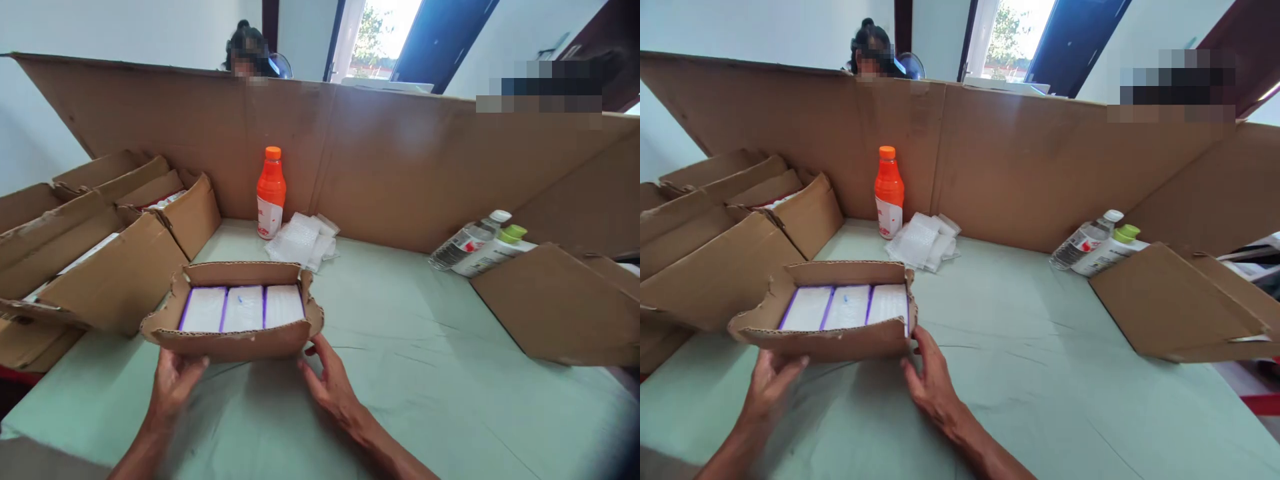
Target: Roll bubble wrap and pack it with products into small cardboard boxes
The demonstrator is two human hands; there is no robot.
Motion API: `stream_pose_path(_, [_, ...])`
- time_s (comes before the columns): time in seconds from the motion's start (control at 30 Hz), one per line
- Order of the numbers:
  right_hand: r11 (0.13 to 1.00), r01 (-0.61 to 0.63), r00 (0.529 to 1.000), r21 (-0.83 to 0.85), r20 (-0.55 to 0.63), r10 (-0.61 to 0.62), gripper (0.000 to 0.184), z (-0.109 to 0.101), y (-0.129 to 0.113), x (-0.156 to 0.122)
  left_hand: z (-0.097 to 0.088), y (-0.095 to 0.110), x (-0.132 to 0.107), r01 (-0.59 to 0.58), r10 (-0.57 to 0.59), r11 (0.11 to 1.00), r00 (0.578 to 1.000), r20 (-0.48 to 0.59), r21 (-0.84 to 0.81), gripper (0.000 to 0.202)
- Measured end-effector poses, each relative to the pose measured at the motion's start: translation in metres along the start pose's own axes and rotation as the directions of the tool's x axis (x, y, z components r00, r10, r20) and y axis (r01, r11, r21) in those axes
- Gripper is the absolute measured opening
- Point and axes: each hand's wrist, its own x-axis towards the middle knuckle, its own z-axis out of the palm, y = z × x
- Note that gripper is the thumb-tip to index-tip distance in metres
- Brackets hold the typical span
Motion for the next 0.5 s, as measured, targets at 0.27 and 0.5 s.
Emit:
stream_pose_path(0.27, [0.987, -0.144, 0.960, -0.069, -0.252, 0.123, 0.026, -0.073, 0.043, -0.023, 0.069, -0.012, -0.007, 0.146, -0.124, 0.981, 0.978, 0.169, -0.128, 0.072])
stream_pose_path(0.5, [0.979, -0.023, 0.983, -0.201, -0.182, -0.014, 0.023, -0.124, 0.066, 0.073, 0.055, -0.029, 0.010, 0.242, -0.241, 0.941, 0.970, 0.031, -0.235, 0.067])
